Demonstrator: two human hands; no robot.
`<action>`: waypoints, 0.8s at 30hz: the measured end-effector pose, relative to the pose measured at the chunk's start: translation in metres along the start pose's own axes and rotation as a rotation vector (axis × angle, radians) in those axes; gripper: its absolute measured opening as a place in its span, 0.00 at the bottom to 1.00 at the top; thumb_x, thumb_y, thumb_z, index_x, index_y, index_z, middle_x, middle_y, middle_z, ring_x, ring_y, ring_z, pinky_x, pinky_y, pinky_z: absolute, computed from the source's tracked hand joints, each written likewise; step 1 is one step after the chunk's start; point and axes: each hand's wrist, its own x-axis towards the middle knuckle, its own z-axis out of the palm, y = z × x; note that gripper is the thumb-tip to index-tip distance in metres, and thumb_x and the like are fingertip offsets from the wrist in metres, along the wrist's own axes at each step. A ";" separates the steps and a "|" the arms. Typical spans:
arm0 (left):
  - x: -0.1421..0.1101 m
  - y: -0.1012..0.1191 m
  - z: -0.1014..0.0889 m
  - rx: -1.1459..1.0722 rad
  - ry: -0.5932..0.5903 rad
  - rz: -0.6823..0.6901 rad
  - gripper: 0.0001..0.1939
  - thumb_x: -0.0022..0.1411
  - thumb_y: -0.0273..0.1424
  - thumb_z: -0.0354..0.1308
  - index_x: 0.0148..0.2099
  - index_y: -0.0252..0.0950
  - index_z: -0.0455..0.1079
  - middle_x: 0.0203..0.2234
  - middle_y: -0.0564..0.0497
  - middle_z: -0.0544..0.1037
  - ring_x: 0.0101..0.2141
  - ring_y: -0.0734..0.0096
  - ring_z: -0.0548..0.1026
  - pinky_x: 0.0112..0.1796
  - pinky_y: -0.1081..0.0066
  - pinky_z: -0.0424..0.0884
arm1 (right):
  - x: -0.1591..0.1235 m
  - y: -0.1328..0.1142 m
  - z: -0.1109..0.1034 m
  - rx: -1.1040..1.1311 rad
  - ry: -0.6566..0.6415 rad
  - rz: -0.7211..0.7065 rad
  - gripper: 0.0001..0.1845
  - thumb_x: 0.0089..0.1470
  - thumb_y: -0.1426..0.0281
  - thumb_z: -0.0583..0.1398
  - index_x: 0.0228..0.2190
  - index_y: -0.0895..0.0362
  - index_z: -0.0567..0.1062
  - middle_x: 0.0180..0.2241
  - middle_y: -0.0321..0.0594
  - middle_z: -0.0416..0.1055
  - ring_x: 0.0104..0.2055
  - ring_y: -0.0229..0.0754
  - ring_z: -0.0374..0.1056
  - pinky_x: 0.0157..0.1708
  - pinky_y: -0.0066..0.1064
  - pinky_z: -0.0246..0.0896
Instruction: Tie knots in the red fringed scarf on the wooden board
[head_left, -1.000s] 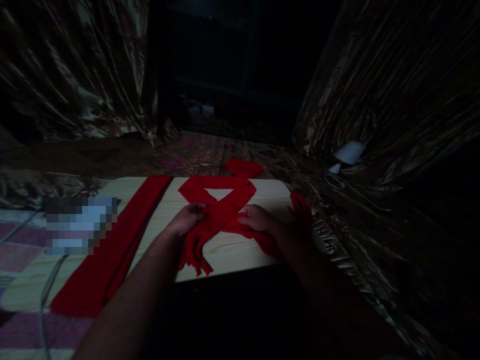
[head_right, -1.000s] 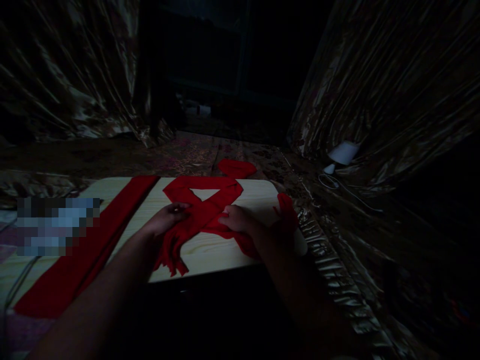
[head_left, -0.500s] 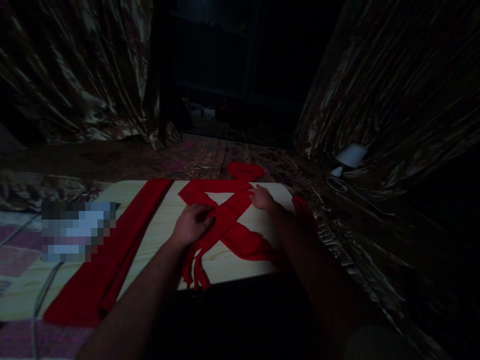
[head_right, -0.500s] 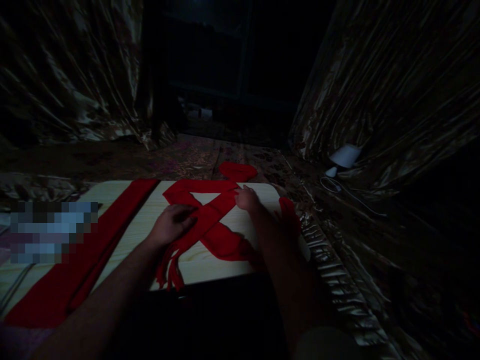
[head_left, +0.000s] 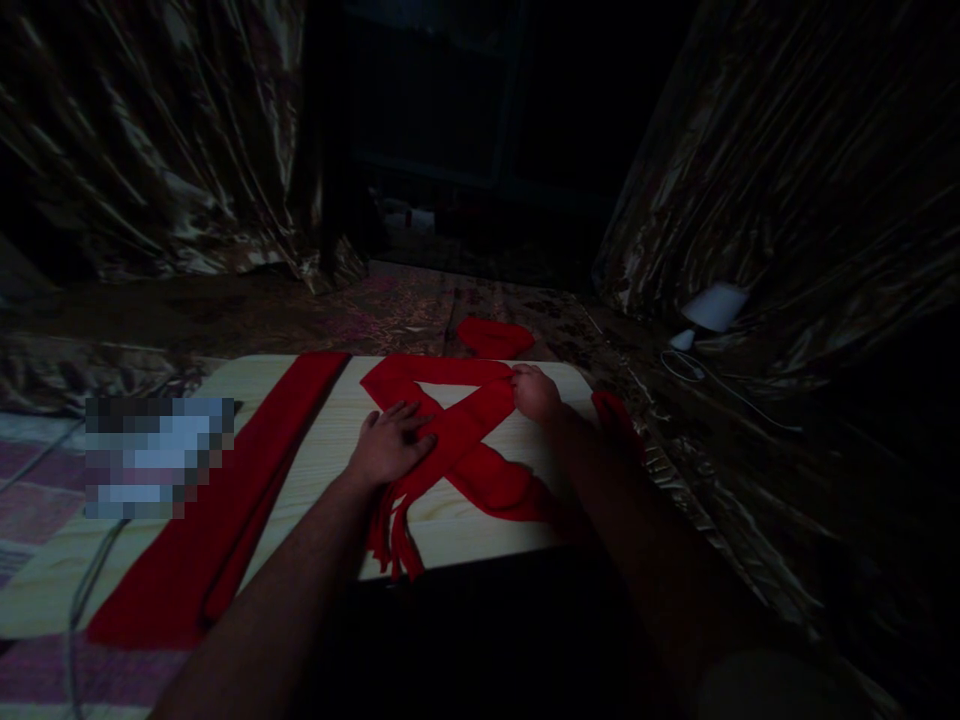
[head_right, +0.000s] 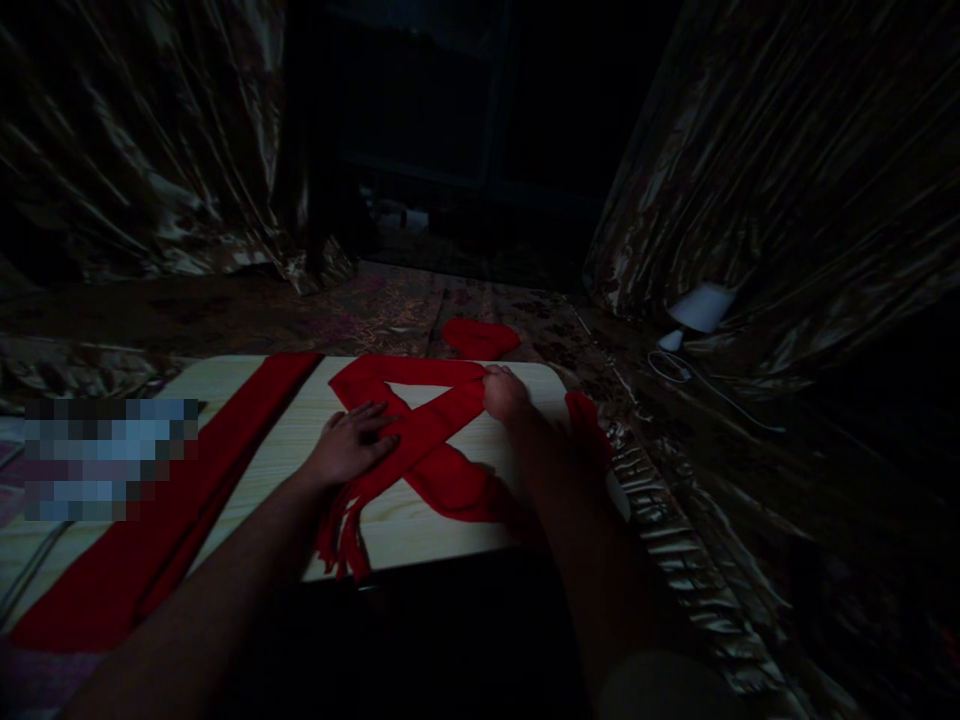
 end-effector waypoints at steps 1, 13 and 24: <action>0.000 0.000 0.000 -0.003 0.001 -0.004 0.27 0.64 0.50 0.51 0.60 0.49 0.71 0.65 0.50 0.64 0.66 0.52 0.58 0.62 0.44 0.51 | -0.003 0.000 -0.002 -0.007 0.012 -0.003 0.16 0.58 0.76 0.54 0.41 0.61 0.80 0.53 0.52 0.70 0.55 0.50 0.61 0.57 0.36 0.56; 0.001 0.002 -0.003 -0.043 -0.008 -0.020 0.25 0.66 0.51 0.47 0.58 0.50 0.73 0.65 0.51 0.65 0.66 0.54 0.58 0.62 0.44 0.50 | -0.010 -0.005 -0.010 -0.057 -0.086 -0.097 0.26 0.55 0.78 0.55 0.54 0.55 0.76 0.66 0.45 0.58 0.62 0.54 0.55 0.60 0.41 0.54; 0.004 0.000 -0.003 -0.139 0.010 -0.061 0.17 0.65 0.44 0.50 0.47 0.44 0.74 0.62 0.50 0.69 0.65 0.57 0.60 0.63 0.47 0.50 | -0.019 -0.017 -0.016 -0.148 -0.293 -0.046 0.38 0.59 0.74 0.52 0.67 0.38 0.54 0.73 0.39 0.34 0.70 0.66 0.40 0.59 0.57 0.52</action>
